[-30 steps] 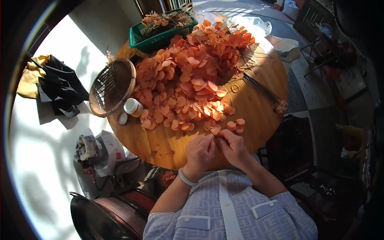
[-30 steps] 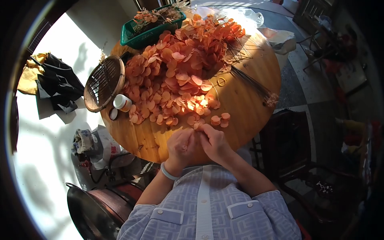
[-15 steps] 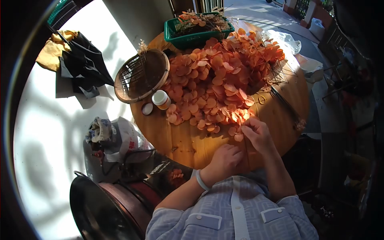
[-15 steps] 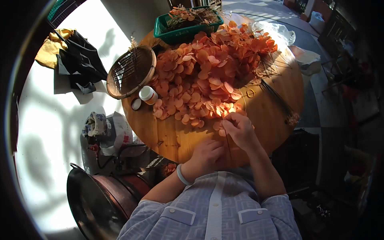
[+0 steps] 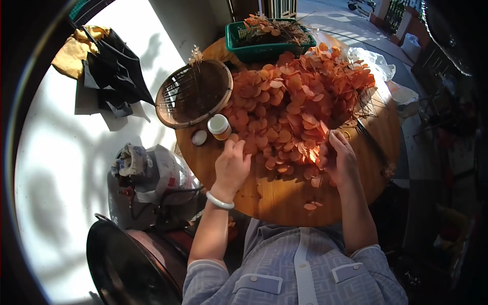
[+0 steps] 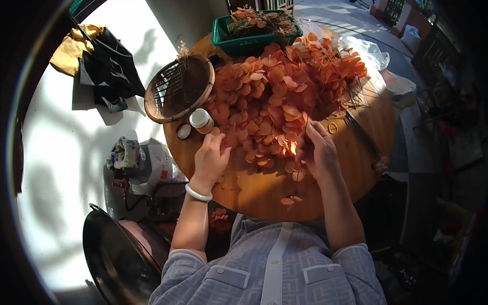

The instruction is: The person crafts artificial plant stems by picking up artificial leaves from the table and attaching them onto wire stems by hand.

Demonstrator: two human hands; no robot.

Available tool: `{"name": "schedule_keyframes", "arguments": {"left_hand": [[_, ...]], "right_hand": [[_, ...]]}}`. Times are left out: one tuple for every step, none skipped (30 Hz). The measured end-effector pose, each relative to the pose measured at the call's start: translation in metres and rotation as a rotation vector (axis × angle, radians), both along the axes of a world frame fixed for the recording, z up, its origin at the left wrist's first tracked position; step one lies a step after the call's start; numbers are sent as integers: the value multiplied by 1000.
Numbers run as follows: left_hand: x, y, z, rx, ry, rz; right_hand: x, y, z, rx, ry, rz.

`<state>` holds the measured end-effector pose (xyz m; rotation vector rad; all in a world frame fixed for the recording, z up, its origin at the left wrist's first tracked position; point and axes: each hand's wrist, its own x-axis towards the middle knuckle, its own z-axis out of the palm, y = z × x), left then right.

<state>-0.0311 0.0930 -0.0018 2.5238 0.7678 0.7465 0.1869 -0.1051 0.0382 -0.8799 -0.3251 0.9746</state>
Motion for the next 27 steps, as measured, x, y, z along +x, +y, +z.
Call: {"name": "schedule_keyframes", "arguments": {"left_hand": [[0, 13, -4, 7, 51, 4], [3, 22, -7, 15, 99, 5], [5, 23, -5, -19, 104, -13], [6, 20, -5, -54, 112, -33], [6, 17, -6, -91, 123, -52], [7, 14, -8, -121, 80, -61], [7, 11, -10, -152, 39, -68], [7, 8, -12, -183, -2, -74], [7, 4, -9, -248, -45, -84], [7, -2, -5, -314, -89, -91], [7, -7, 0, -378, -133, -96], [7, -12, 3, -418, -179, -127], [7, -17, 7, -456, -224, -158], [6, -20, 9, -494, -268, -189], [5, -20, 9, -488, -269, -199], [5, -19, 8, -482, -270, -210], [4, -19, 7, -476, -272, -220], [3, -19, 5, -505, -302, -204], [2, -19, 1, -535, -333, -186], [2, -19, -2, -567, -364, -168], [1, -21, -1, -654, -389, -145], [1, -24, 2, -742, -414, -120], [0, -28, 4, -831, -440, -93], [-1, -31, 6, -900, -436, -115], [-1, -34, 8, -968, -433, -137], [-2, -36, 9, -1035, -429, -160], [1, -37, 4, -1122, -513, -216]], "right_hand": [[-5, 0, 4, -57, -35, 71], [-13, 2, 9, -115, -73, 138], [-19, 5, 13, -174, -111, 201], [-23, 8, 11, -228, -228, 243], [-28, 11, 5, -284, -342, 285], [-33, 15, 0, -342, -453, 329], [-39, 20, -3, -375, -470, 329], [-45, 24, -6, -408, -487, 331], [-49, 31, -10, -390, -494, 351], [-53, 34, -12, -390, -461, 332], [-58, 38, -13, -388, -429, 315], [-62, 42, -11, -383, -398, 297], [-61, 46, -18, -361, -369, 315], [-59, 52, -22, -379, -360, 360], [-56, 59, -25, -395, -352, 404], [-54, 63, -27, -411, -344, 447], [-52, 64, -29, -416, -364, 436], [-51, 66, -30, -422, -383, 425], [-51, 67, -30, -429, -402, 416], [-50, 66, -29, -430, -427, 390], [-50, 63, -22, -433, -451, 364], [-51, 60, -16, -437, -475, 340], [-52, 57, -13, -421, -466, 331], [-53, 55, -11, -404, -458, 322], [-54, 54, -9, -385, -451, 312], [-56, 54, -7, -387, -439, 303], [-59, 52, -7, -388, -427, 293]]}}
